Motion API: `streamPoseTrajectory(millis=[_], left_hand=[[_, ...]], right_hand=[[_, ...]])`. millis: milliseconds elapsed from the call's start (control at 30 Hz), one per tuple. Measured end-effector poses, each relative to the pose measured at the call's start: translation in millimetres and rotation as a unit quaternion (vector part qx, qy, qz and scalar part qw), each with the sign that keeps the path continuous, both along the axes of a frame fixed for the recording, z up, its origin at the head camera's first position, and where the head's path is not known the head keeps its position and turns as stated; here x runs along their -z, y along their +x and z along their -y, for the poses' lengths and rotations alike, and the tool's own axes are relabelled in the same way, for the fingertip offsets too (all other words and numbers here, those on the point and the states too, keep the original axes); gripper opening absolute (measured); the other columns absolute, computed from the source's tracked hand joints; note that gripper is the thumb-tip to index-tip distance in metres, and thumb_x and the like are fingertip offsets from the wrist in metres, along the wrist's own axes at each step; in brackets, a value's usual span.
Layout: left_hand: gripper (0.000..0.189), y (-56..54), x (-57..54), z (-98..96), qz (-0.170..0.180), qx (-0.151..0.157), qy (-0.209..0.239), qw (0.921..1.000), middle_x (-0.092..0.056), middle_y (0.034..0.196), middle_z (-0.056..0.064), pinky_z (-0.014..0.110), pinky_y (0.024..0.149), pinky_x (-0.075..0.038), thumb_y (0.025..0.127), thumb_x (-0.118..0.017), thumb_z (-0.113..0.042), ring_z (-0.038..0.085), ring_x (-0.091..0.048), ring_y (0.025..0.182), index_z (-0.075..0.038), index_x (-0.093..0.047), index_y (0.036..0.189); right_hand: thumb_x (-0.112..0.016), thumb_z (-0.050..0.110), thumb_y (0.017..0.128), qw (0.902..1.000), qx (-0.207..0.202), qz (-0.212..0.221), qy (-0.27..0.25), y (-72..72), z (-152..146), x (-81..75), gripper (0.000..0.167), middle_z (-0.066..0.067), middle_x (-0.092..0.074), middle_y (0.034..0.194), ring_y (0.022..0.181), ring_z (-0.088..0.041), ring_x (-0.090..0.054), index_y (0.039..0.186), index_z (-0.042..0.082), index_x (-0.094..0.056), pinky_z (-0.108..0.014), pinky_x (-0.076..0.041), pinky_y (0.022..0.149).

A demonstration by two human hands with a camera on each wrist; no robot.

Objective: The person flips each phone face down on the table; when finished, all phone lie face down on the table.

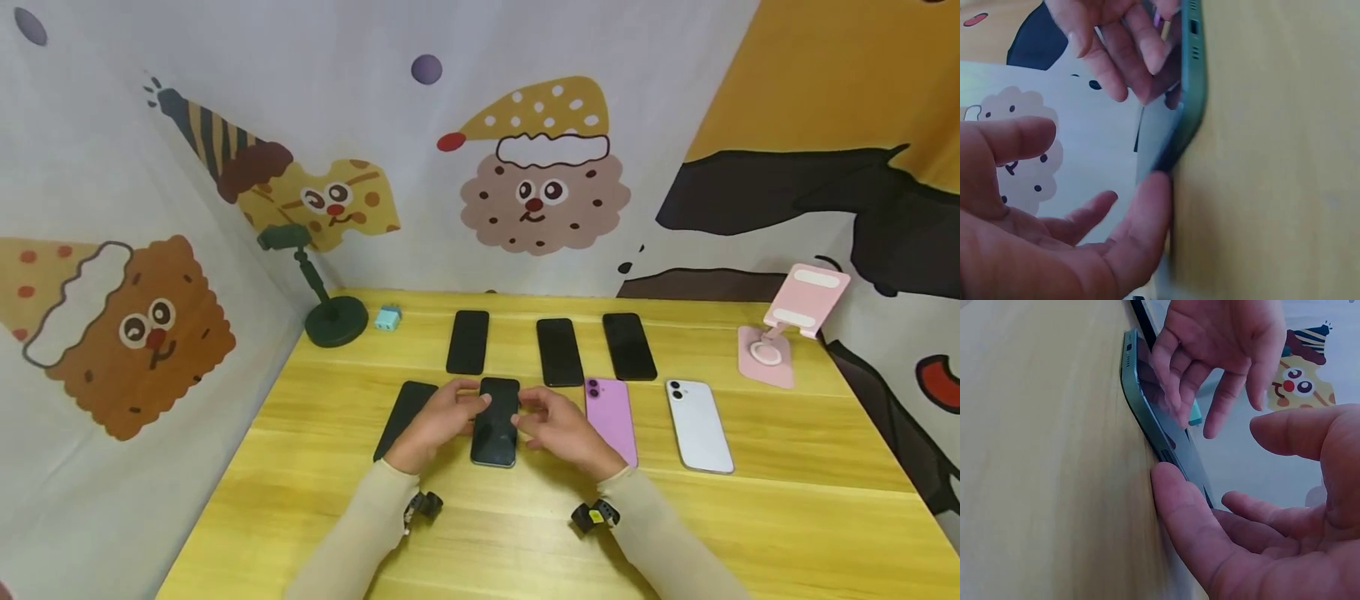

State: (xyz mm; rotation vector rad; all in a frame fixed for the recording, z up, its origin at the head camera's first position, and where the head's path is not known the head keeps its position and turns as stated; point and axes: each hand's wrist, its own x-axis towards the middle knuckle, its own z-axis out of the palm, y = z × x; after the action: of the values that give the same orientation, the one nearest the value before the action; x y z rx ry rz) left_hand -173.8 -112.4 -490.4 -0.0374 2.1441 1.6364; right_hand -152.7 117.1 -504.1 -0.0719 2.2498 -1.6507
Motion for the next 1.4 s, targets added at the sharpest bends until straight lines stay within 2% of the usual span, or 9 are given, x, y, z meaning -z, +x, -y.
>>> streamPoseTrajectory(millis=[233,433,567,667,733,933,1133,1300,1400], left_hand=[[0.068,-4.4,-3.2,-3.3,0.014,-0.019,-0.001,0.9997,-0.059,0.146,0.021,0.052,0.106,-0.053,0.103,-0.068,-0.044,0.035,-0.063,0.122,-0.005,-0.046,0.154],[0.068,-5.4,2.2,-5.0,0.002,-0.031,0.027,0.9992,-0.054,0.152,0.028,0.051,0.107,-0.055,0.106,-0.065,-0.029,0.039,-0.065,0.127,0.004,-0.037,0.159],[0.062,-7.6,5.0,-6.3,0.001,-0.025,0.061,0.9978,-0.06,0.144,0.026,0.04,0.09,-0.062,0.105,-0.066,-0.016,0.029,-0.072,0.111,0.005,-0.041,0.158],[0.058,-8.4,6.7,-8.2,0.002,-0.017,0.08,0.9966,-0.065,0.127,0.019,0.03,0.075,-0.059,0.104,-0.067,-0.01,0.019,-0.069,0.093,0.004,-0.045,0.156],[0.056,-8.1,7.8,-9.5,0.003,-0.017,0.086,0.9962,-0.065,0.12,0.016,0.028,0.072,-0.057,0.103,-0.067,-0.008,0.016,-0.067,0.089,0.002,-0.047,0.155],[0.051,-5.5,7.2,-12.9,-0.009,-0.016,0.101,0.9948,-0.065,0.133,0.022,0.033,0.082,-0.061,0.107,-0.062,-0.013,0.02,-0.072,0.101,-0.005,-0.048,0.155],[0.045,-3.1,7.1,-18.3,-0.011,-0.014,0.16,0.987,-0.067,0.136,0.024,0.029,0.082,-0.061,0.111,-0.053,-0.012,0.019,-0.074,0.104,-0.009,-0.051,0.156],[0.049,-3.4,12.4,-23.7,-0.003,-0.009,0.182,0.9832,-0.062,0.14,0.027,0.028,0.083,-0.062,0.108,-0.056,-0.004,0.02,-0.072,0.106,-0.011,-0.052,0.156],[0.052,-3.4,15.6,-25.7,0.008,0.005,0.185,0.9827,-0.06,0.142,0.026,0.032,0.087,-0.063,0.107,-0.06,-0.006,0.02,-0.072,0.105,-0.013,-0.05,0.158]], right_hand=[[-0.072,0.018,0.101,0.9993,-0.007,0.019,-0.032,-0.8,-4.1,-1.5,0.055,-0.022,-0.059,0.148,0.127,-0.034,-0.065,0.149,0.0,-0.053,-0.041,-0.064,0.09],[-0.069,0.016,0.102,0.9972,-0.02,0.031,-0.065,-0.1,-6.6,1.1,0.055,-0.025,-0.054,0.152,0.131,-0.036,-0.062,0.151,-0.002,-0.049,-0.043,-0.062,0.097],[-0.068,0.016,0.103,0.9969,-0.032,0.024,-0.068,1.5,-8.1,1.6,0.056,-0.026,-0.051,0.155,0.133,-0.037,-0.061,0.152,-0.003,-0.048,-0.042,-0.061,0.1],[-0.068,0.017,0.103,0.9972,-0.036,0.02,-0.063,4.1,-9.7,1.0,0.055,-0.026,-0.051,0.155,0.135,-0.037,-0.06,0.151,-0.003,-0.048,-0.043,-0.06,0.101],[-0.067,0.017,0.104,0.9973,-0.036,0.02,-0.061,5.4,-10.9,0.4,0.055,-0.025,-0.052,0.155,0.135,-0.037,-0.06,0.151,-0.003,-0.049,-0.044,-0.06,0.101],[-0.065,0.017,0.106,0.9975,-0.026,0.011,-0.065,4.9,-11.0,-2.1,0.051,-0.024,-0.057,0.151,0.132,-0.038,-0.063,0.152,0.0,-0.05,-0.045,-0.061,0.1],[-0.064,0.017,0.107,0.9975,-0.014,0.001,-0.07,3.4,-8.8,-3.6,0.055,-0.027,-0.061,0.146,0.125,-0.037,-0.068,0.157,0.002,-0.046,-0.045,-0.063,0.095],[-0.066,0.022,0.106,0.9981,-0.004,-0.002,-0.062,1.8,-8.8,-3.6,0.059,-0.025,-0.065,0.14,0.118,-0.035,-0.07,0.158,0.002,-0.045,-0.044,-0.065,0.088],[-0.068,0.025,0.105,0.9983,0.006,-0.006,-0.057,1.6,-7.7,-3.8,0.06,-0.023,-0.069,0.134,0.109,-0.032,-0.072,0.157,0.003,-0.047,-0.044,-0.065,0.084]])
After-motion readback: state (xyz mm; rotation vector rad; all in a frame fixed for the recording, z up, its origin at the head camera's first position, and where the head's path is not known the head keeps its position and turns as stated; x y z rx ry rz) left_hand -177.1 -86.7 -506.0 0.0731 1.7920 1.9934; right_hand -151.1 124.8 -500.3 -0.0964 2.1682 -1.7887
